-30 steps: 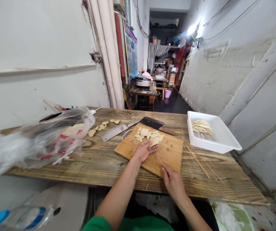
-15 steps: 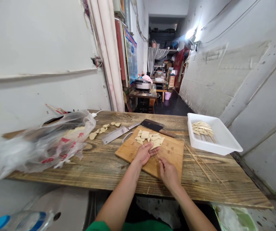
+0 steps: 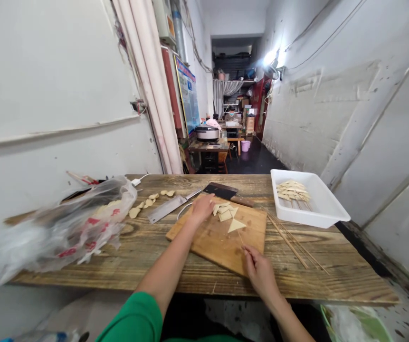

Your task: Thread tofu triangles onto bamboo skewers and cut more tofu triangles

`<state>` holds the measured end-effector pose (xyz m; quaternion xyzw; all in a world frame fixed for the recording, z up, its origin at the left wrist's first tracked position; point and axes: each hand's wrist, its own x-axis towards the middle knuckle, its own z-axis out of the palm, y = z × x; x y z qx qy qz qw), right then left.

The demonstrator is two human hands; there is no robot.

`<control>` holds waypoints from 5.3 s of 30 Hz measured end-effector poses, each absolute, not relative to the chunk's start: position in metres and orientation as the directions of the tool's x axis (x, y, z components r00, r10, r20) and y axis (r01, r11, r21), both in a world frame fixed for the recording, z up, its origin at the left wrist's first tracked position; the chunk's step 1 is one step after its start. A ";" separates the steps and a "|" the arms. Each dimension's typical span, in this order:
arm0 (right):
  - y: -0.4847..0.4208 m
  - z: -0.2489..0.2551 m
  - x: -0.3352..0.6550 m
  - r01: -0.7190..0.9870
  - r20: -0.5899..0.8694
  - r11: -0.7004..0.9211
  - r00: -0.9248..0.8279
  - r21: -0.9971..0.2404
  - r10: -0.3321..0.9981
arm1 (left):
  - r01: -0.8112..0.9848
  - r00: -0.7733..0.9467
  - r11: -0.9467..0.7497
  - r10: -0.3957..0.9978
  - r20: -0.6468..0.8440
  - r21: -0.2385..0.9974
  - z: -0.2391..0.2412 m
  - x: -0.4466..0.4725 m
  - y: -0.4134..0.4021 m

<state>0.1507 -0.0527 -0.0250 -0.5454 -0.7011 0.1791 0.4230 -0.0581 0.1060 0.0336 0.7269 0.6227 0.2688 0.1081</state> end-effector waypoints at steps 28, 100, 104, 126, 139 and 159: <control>-0.080 -0.037 0.170 0.526 0.363 0.304 0.009 -0.794 0.932 | -0.473 0.118 0.138 0.989 -0.093 0.870 -0.002 -0.045 0.076; -0.079 -0.024 0.144 0.605 0.323 0.374 -0.196 -0.703 0.926 | -0.654 0.078 0.250 0.961 -0.265 0.714 -0.007 -0.041 0.053; -0.079 -0.021 0.144 0.611 0.310 0.369 -0.206 -0.700 0.928 | -0.633 0.081 0.247 0.964 -0.255 0.734 -0.006 -0.039 0.052; -0.071 -0.020 0.139 0.567 0.292 0.350 -0.195 -0.746 0.936 | -0.582 0.169 0.297 0.955 -0.245 0.757 -0.007 -0.041 0.052; -0.062 -0.024 0.134 0.578 0.305 0.357 -0.189 -0.734 0.933 | -0.566 0.180 0.319 0.948 -0.264 0.760 -0.004 -0.041 0.052; -0.046 -0.024 0.123 0.615 0.354 0.378 -0.167 -0.693 0.920 | -0.573 0.175 0.272 0.962 -0.210 0.773 -0.008 -0.039 0.053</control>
